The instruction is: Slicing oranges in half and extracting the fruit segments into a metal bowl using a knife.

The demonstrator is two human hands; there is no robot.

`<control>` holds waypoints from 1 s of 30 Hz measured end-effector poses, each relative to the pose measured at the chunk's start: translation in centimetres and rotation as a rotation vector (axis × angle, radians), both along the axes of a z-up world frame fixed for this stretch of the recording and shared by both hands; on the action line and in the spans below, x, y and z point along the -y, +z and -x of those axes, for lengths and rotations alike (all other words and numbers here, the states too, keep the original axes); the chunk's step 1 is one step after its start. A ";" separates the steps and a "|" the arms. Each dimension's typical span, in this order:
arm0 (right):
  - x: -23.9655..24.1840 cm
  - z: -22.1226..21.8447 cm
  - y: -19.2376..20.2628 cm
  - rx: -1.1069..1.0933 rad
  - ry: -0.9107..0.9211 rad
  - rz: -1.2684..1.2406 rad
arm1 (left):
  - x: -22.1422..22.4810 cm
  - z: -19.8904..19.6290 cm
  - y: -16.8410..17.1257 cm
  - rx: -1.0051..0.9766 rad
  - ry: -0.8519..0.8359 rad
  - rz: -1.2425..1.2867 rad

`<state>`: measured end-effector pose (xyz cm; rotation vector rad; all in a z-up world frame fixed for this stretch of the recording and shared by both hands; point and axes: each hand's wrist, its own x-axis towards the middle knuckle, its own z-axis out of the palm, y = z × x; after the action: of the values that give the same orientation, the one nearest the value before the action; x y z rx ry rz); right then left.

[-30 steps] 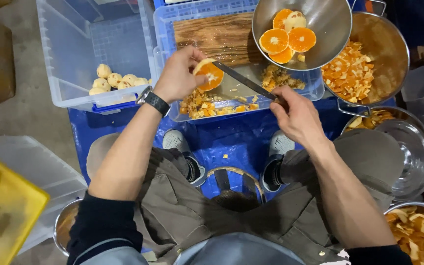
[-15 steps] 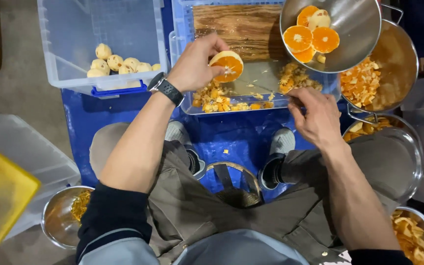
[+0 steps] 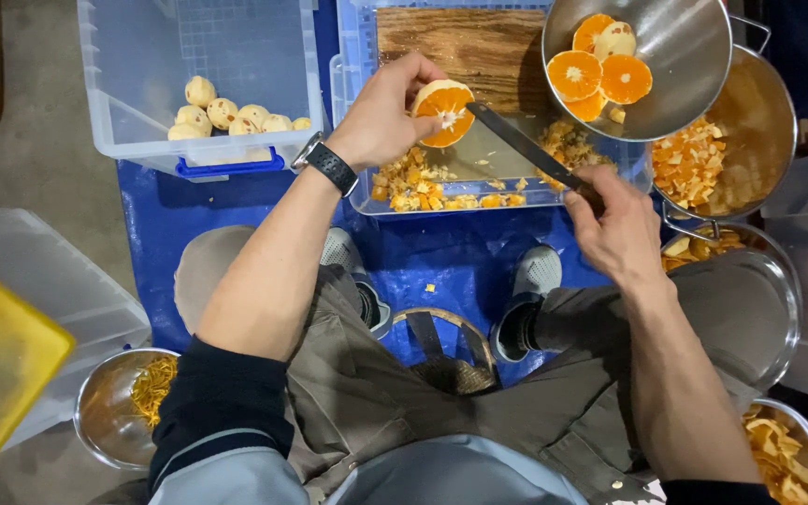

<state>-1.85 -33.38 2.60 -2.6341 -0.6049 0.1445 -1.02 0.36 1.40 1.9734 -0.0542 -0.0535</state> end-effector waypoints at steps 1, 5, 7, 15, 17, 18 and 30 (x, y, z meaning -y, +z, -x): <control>-0.2 0.1 0.2 -0.046 -0.029 0.001 | 0.1 0.1 0.1 -0.008 -0.001 0.008; -0.2 0.0 0.1 -0.054 -0.017 0.014 | 0.3 0.0 -0.4 -0.007 0.015 0.014; -0.2 0.2 0.1 -0.015 0.005 0.011 | 0.4 -0.1 -0.8 0.016 0.015 0.012; 0.0 0.1 -0.4 0.103 0.130 0.048 | 0.8 0.0 -0.5 0.016 0.030 -0.018; 0.2 0.2 -0.3 0.115 0.151 0.042 | 0.8 0.0 -0.5 0.005 0.034 -0.018; 0.3 0.2 -0.3 0.100 0.130 0.028 | 0.7 0.0 -0.6 0.017 0.044 -0.010; -0.5 0.3 1.2 -0.196 -0.111 0.001 | 0.9 0.1 -0.5 0.034 0.012 0.028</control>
<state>-2.17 -32.87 3.84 -2.6065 -0.3927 0.3640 -1.10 -0.54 0.93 1.9462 -0.0645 -0.0113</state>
